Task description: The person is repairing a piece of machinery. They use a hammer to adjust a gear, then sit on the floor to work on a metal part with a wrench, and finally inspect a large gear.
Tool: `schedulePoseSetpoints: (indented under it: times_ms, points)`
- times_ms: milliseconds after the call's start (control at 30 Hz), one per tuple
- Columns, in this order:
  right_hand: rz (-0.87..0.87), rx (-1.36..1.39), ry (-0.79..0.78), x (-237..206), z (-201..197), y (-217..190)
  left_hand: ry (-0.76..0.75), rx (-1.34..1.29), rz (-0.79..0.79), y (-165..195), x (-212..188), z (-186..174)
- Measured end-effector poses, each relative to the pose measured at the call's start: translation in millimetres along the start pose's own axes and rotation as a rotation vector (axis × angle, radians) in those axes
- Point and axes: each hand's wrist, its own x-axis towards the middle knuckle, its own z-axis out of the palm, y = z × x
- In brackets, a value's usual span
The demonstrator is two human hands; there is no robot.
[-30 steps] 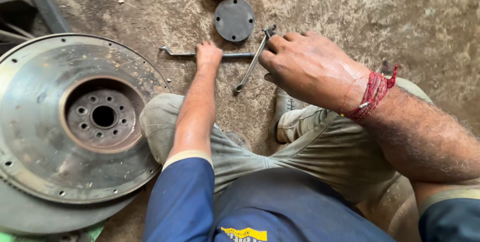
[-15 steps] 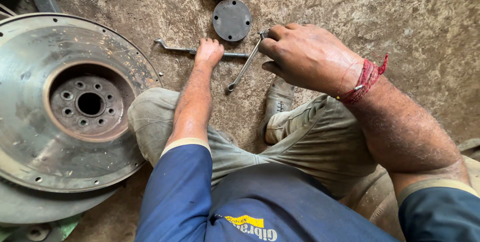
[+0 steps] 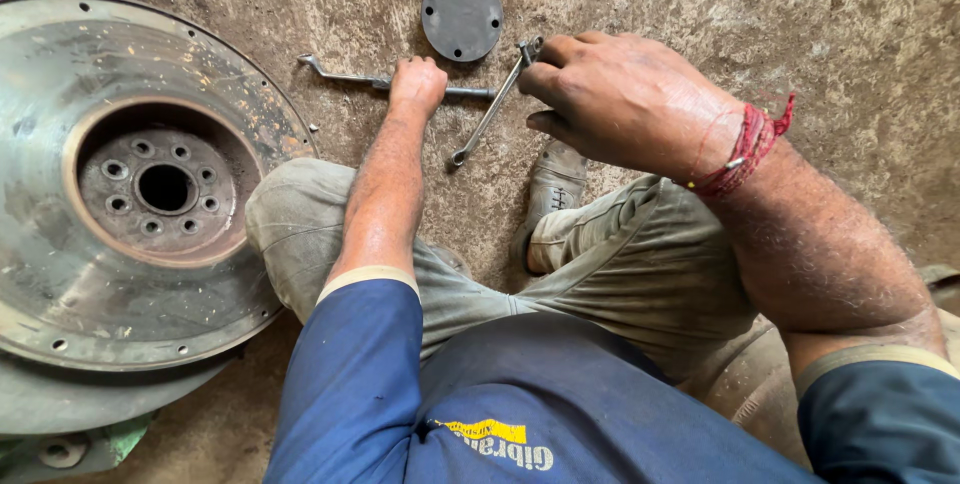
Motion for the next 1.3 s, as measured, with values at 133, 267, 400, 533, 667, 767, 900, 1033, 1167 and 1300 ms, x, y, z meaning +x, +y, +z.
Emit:
schedulePoseSetpoints:
  times_ms: [133, 267, 400, 533, 667, 767, 900, 1033, 1167, 1300]
  points:
    - [0.002, 0.01, -0.012, 0.5, 0.3, -1.0, 0.021, 0.009, -0.016, 0.1, -0.7, 0.4]
    - [0.012, 0.009, -0.026, 2.8, 0.7, -3.4, 0.034, 0.08, -0.013, 2.9, 1.0, 3.6]
    - [0.014, 0.019, -0.036, 5.2, -0.9, -3.8, 0.085, 0.151, 0.036, 2.7, 3.4, 10.9]
    - [0.016, 0.012, -0.039, 6.4, -1.1, -2.9, 0.153, 0.062, 0.072, -2.8, 7.3, 16.0]
    - [0.031, 0.02, -0.043, 5.0, 0.4, -4.4, 0.232, -0.108, 0.156, 15.1, 16.7, 3.5]
    - [0.038, 0.028, -0.043, 5.3, -0.4, -3.0, 0.256, -0.153, 0.254, 50.8, 20.2, -15.7]
    - [0.064, 0.056, -0.061, 5.1, -2.2, 1.6, 0.457, -0.175, 0.431, 96.4, 15.6, -49.1]
    - [0.098, 0.023, -0.089, 4.0, 0.7, 5.2, 0.595, -0.582, 0.622, 121.6, 1.7, -77.1]
    - [0.07, 0.025, -0.036, 3.9, 3.3, 9.4, 0.311, -1.524, 0.616, 139.1, -9.2, -90.7]
    - [0.108, 0.012, -0.037, 2.0, 2.9, 10.0, 0.597, -0.968, 0.499, 141.9, 14.5, -85.4]
